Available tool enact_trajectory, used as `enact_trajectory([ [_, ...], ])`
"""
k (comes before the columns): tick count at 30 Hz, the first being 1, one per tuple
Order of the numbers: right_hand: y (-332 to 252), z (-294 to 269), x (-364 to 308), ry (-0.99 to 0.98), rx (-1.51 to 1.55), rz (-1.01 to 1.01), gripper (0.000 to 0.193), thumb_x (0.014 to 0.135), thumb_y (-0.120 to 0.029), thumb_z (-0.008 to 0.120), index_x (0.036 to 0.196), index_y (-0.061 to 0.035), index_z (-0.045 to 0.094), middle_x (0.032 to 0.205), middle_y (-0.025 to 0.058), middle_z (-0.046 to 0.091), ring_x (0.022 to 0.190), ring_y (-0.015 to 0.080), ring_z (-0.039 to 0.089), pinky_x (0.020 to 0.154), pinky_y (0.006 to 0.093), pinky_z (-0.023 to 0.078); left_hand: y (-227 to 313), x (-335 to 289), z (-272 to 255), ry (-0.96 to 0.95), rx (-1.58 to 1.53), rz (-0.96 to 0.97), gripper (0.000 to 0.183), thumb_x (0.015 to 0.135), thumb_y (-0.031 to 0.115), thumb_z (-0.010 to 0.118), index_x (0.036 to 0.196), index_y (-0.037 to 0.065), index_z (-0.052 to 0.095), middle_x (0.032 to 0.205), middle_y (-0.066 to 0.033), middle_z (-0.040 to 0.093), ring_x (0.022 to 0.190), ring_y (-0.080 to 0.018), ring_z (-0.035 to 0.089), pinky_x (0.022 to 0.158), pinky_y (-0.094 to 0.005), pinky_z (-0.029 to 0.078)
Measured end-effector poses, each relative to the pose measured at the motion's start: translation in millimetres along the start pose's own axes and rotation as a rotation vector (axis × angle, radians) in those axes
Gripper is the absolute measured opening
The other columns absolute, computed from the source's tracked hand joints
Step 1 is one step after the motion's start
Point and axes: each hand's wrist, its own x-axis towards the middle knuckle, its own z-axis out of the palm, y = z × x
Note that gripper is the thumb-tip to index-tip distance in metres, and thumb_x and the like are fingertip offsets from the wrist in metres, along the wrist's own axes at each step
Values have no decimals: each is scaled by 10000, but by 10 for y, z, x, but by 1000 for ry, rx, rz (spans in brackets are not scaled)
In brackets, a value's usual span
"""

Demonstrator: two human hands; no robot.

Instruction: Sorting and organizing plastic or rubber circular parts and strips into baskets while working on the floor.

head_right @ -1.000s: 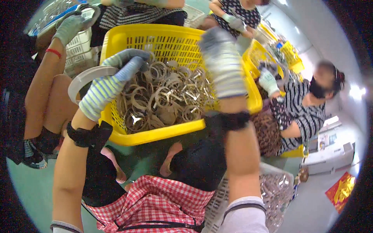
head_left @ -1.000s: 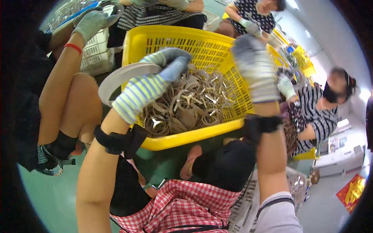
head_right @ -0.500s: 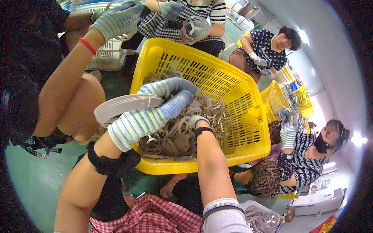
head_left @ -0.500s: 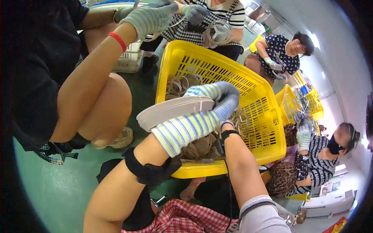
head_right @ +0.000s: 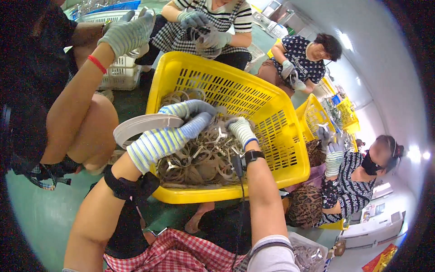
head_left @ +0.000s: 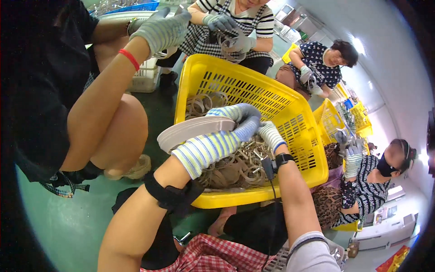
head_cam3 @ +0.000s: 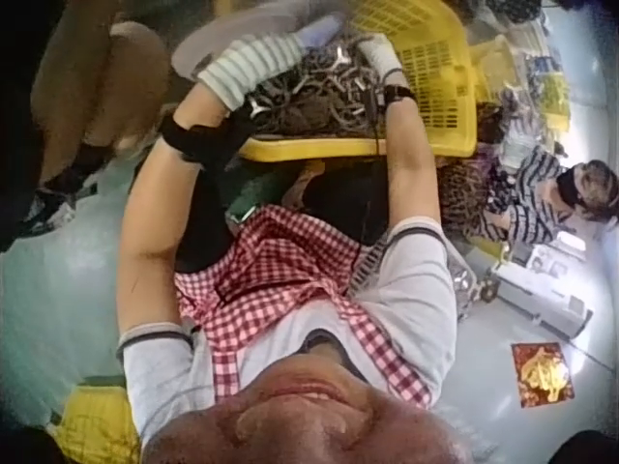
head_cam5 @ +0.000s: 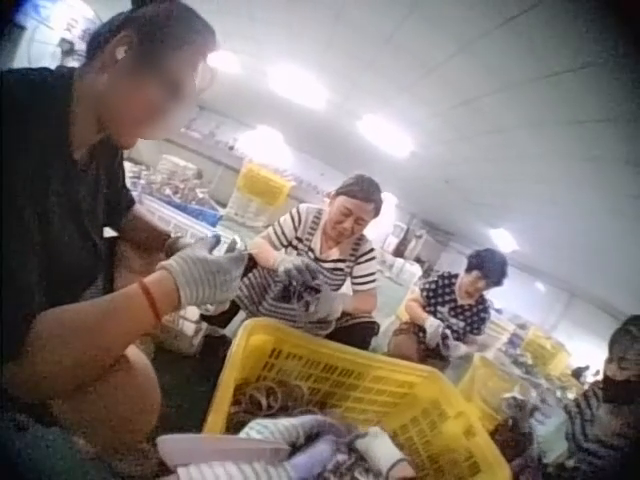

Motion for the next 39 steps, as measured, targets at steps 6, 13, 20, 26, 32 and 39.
enact_trajectory([
  [6, -1738, -1038, -1306, -29, 231, 43, 237, 801, -15, 506, 930, -38, 703, 694, 36, 652, 568, 113, 569, 580, 249, 476, -49, 134, 65, 54, 195, -4, 305, 904, 224, 566, 1133, 23, 591, 993, -77, 639, 920, -149, 571, 845, -285, 450],
  [13, -2098, -876, -2051, -27, 463, -270, 205, 836, -41, 567, 1001, -3, 682, 874, 63, 693, 698, 97, 605, 678, 243, 496, -298, 123, 295, -122, 417, -13, 307, 892, 219, 557, 1166, 80, 561, 947, -106, 648, 846, -201, 612, 758, -330, 466],
  [20, -1884, -648, -2211, 296, 852, -393, 241, 896, -85, 534, 1103, -7, 629, 961, 62, 670, 796, 99, 613, 735, 235, 502, -386, 227, 310, 89, 600, -1, 199, 908, 159, 538, 1001, 7, 626, 801, -72, 647, 707, -175, 588, 662, -300, 474],
  [26, -1464, -346, -2042, 213, 581, -388, 337, 873, -95, 585, 1200, -21, 556, 1106, 82, 607, 1020, 176, 559, 896, 295, 453, -133, 107, 361, 268, -290, -203, 225, 890, 313, 584, 952, 110, 657, 673, 35, 543, 510, -40, 438, 449, -195, 347],
  [32, -1982, -151, -2117, 243, 743, -302, 278, 904, -210, 591, 1119, -34, 589, 974, 58, 621, 877, 135, 585, 776, 268, 476, -160, 19, 534, 20, -404, -270, 305, 900, 304, 596, 1093, 71, 638, 853, 22, 626, 566, -36, 454, 513, -182, 384],
  [39, -1948, -253, -2135, 208, 852, -141, 212, 928, -259, 561, 996, -69, 625, 710, -30, 568, 578, 55, 487, 514, 201, 394, 148, 98, 299, 191, -419, -61, 288, 937, 329, 545, 1046, 72, 613, 665, 69, 489, 508, -16, 391, 457, -173, 321],
])
